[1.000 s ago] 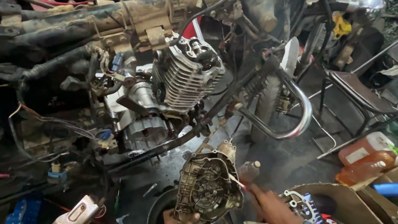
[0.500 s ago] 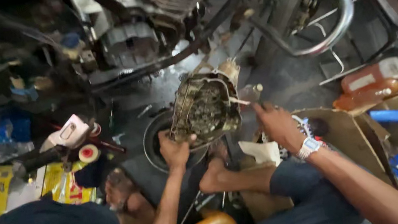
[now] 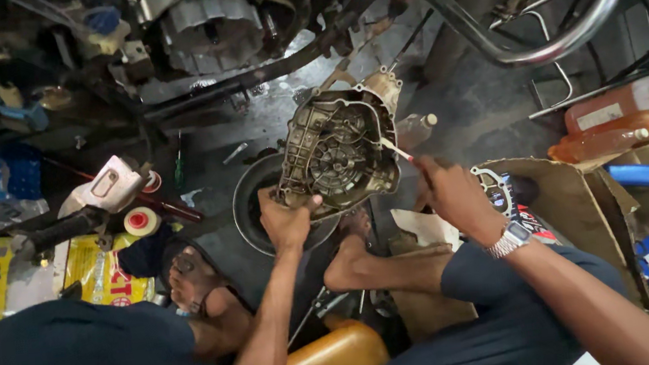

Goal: The person scrubs the inside of a disassembled engine casing with a toothbrush, repeatedly dipping it into a metal bowl of dark liquid. The person holds the casing with the left hand and scrubs with the right hand throughout the clip.

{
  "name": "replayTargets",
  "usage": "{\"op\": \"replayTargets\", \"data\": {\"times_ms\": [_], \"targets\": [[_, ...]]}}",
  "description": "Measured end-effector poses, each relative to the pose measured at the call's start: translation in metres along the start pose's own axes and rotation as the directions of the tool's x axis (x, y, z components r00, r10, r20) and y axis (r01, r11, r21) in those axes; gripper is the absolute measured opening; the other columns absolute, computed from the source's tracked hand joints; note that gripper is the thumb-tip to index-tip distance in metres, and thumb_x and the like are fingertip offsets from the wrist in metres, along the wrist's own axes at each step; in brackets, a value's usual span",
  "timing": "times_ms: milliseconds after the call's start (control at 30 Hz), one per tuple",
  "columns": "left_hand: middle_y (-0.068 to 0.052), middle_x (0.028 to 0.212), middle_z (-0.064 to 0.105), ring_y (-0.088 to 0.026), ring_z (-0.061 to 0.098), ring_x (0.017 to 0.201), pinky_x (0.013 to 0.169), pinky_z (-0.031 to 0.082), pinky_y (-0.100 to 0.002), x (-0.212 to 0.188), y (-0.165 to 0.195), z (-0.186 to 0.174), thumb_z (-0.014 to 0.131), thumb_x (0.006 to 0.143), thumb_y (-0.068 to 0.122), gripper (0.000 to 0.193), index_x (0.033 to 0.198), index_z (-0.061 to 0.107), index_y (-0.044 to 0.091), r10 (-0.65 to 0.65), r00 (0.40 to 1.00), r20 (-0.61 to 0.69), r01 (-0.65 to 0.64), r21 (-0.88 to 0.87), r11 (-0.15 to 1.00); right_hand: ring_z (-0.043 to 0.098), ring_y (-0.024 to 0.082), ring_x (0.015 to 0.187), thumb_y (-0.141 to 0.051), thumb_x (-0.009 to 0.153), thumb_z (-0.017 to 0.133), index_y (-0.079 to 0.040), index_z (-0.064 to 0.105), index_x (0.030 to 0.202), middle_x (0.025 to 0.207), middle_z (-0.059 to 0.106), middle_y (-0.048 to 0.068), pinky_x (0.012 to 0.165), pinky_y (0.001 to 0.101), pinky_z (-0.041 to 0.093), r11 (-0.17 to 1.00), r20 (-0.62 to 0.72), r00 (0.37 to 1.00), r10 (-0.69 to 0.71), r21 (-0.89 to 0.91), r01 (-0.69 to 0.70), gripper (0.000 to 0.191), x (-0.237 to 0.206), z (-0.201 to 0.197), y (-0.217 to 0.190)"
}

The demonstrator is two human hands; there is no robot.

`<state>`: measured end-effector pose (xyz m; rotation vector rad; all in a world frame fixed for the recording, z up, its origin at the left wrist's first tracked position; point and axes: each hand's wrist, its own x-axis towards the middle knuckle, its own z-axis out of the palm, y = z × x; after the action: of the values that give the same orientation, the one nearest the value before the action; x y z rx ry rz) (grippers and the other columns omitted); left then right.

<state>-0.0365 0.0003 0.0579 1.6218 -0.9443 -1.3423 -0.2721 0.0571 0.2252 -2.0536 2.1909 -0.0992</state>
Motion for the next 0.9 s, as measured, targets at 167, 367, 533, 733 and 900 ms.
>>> {"op": "replayTargets", "data": {"times_ms": [167,367,533,733,900], "targets": [[-0.016,0.099,0.078,-0.027,0.076,0.092,0.084,0.058,-0.038,0.000,-0.002,-0.002,0.098,0.058,0.020,0.069,0.112,0.058,0.002,-0.017,1.000,0.014,0.017,0.017,1.000,0.068,0.046,0.082,-0.013,0.097,0.063,-0.007,0.059,0.124,0.089,0.071,0.025,0.069,0.0545,0.053,0.996,-0.056,0.995,0.080,0.046,-0.078,0.027,-0.002,-0.007,-0.020],[-0.018,0.101,0.077,-0.030,0.074,0.094,0.085,0.056,-0.040,0.006,-0.003,-0.007,0.100,0.056,0.020,0.071,0.112,0.060,0.003,0.024,1.000,-0.009,-0.023,0.054,0.998,0.071,0.041,0.080,-0.010,0.094,0.064,-0.006,0.063,0.118,0.087,0.071,0.023,0.067,0.0487,0.054,0.989,-0.007,1.000,0.031,0.143,-0.030,0.025,-0.048,-0.030,-0.062],[-0.018,0.101,0.076,-0.030,0.076,0.094,0.084,0.057,-0.041,0.011,-0.006,-0.009,0.098,0.059,0.022,0.071,0.114,0.057,0.002,-0.037,0.999,0.033,0.036,0.042,0.998,0.071,0.041,0.088,-0.008,0.086,0.066,-0.011,0.069,0.121,0.100,0.072,0.022,0.076,0.0509,0.054,0.962,0.306,0.933,-0.190,0.246,0.115,0.035,-0.082,0.018,-0.093],[-0.017,0.099,0.077,-0.032,0.075,0.093,0.085,0.056,-0.041,0.007,-0.007,-0.007,0.099,0.054,0.020,0.071,0.110,0.060,0.001,0.027,1.000,0.000,-0.027,0.067,0.997,0.065,0.047,0.102,-0.012,0.095,0.056,-0.009,0.067,0.126,0.108,0.071,0.026,0.086,0.0562,0.048,0.915,0.322,0.946,0.029,0.373,-0.156,0.033,-0.026,0.159,-0.117],[-0.018,0.099,0.076,-0.034,0.075,0.094,0.084,0.056,-0.042,0.004,-0.004,-0.011,0.099,0.059,0.021,0.069,0.111,0.061,0.000,0.073,0.997,0.009,-0.073,0.042,0.996,0.071,0.035,0.106,-0.019,0.094,0.063,-0.005,0.069,0.112,0.111,0.076,0.018,0.097,0.0435,0.053,0.724,-0.020,0.992,-0.124,0.682,0.105,0.024,0.022,0.210,-0.151]]}}
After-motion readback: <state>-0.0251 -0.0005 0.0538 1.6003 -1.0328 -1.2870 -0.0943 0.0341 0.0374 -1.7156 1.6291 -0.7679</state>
